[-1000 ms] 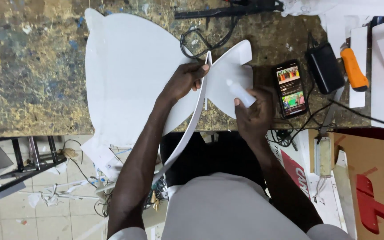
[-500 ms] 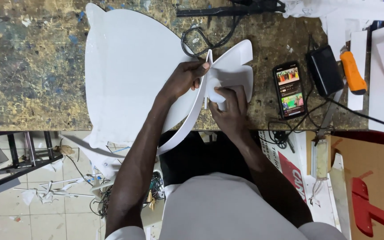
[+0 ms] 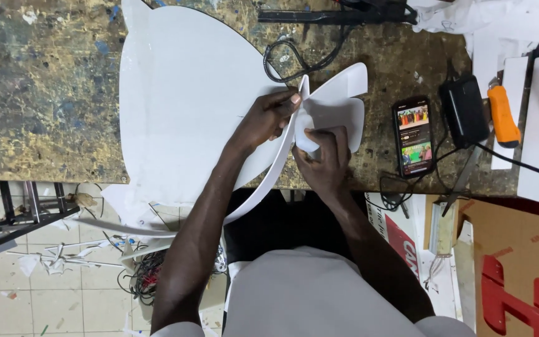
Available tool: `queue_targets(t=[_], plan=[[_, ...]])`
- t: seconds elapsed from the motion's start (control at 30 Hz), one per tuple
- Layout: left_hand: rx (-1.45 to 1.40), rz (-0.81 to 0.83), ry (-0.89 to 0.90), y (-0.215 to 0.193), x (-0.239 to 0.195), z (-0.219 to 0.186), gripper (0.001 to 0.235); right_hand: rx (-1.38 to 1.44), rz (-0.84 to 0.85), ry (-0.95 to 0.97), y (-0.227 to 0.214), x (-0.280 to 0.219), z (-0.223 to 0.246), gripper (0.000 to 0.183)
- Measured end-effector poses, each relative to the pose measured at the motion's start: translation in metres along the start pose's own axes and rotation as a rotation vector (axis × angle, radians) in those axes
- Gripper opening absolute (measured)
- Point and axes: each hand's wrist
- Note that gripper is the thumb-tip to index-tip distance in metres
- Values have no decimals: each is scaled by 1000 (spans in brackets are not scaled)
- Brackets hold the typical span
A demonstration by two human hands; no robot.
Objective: Gluing and bonding foam strips to a foam base to create a 3D sign element, followed by trimming with a utility knife.
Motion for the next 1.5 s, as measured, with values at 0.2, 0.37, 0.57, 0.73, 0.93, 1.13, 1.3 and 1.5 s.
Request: queue_targets(t=[0.2,0.37,0.57,0.73,0.93,1.13,1.3,1.5], plan=[[-56,6,-27,-4,-2,-7,60,-27,-16,37,-10,31,12,30],[-70,25,-1,-3,1,0,59,-12,68,6,-25,54,25,31],[107,-139,102,9,-13,15,63,24,46,-21,-10,23,9,32],[585,-125,552,21,-77,-1,60,27,29,-97,-5,4,-11,26],[1018,-134,620,30,-76,9,59,-38,39,-168,-1,0,-18,25],[868,-28,422,26,-66,0,78,-41,62,-219,5,-5,-19,26],[1022,-47,425,5,-54,11,79,-84,107,-180,5,3,-8,28],[1039,-39,407,-10,-51,1,73,-78,73,-183,23,6,-15,29]])
Point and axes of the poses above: each hand's wrist, its own x-axis towards the middle knuckle, its own y-axis out of the palm, z = x × y, and after that the axes turned 10 degrees about -z, right-handed
